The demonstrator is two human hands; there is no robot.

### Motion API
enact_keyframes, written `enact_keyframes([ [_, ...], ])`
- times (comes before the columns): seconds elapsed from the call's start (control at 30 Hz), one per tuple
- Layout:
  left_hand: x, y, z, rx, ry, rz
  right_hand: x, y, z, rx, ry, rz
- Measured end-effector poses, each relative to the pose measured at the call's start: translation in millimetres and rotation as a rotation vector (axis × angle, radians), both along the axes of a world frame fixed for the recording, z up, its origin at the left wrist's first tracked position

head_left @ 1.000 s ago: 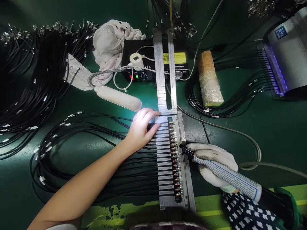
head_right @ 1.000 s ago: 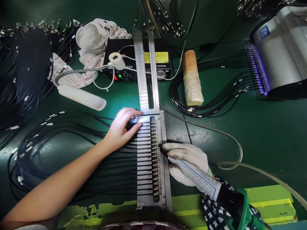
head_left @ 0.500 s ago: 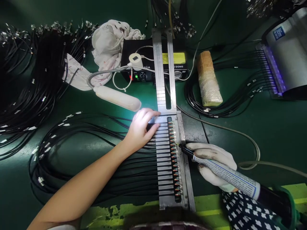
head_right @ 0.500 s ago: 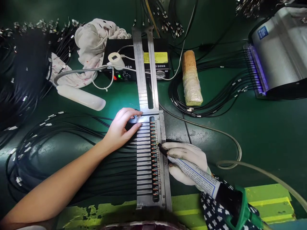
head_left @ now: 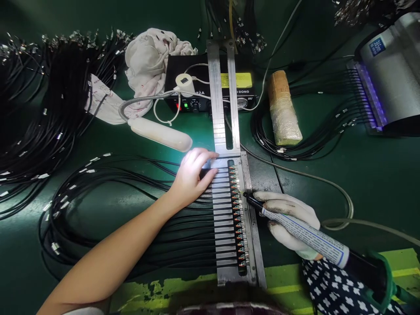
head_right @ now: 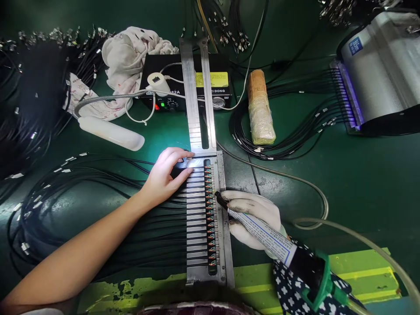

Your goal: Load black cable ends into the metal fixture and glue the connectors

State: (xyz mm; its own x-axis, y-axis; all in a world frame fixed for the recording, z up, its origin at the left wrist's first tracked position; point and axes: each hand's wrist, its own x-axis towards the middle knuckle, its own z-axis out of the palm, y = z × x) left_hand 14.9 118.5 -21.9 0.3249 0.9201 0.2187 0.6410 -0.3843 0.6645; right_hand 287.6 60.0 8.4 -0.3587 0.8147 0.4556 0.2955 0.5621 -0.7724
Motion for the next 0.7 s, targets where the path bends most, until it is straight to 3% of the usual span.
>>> enact_keyframes([
  [0.23,-0.3,0.4,-0.3,0.007,-0.004,-0.004,4.6,-12.8,7.1,0.009,-0.003,0.005],
  [0.7,-0.6,1.1,-1.1,0.009,0.000,-0.003,5.0,-14.4,-8.5,-0.021,0.013,0.044],
])
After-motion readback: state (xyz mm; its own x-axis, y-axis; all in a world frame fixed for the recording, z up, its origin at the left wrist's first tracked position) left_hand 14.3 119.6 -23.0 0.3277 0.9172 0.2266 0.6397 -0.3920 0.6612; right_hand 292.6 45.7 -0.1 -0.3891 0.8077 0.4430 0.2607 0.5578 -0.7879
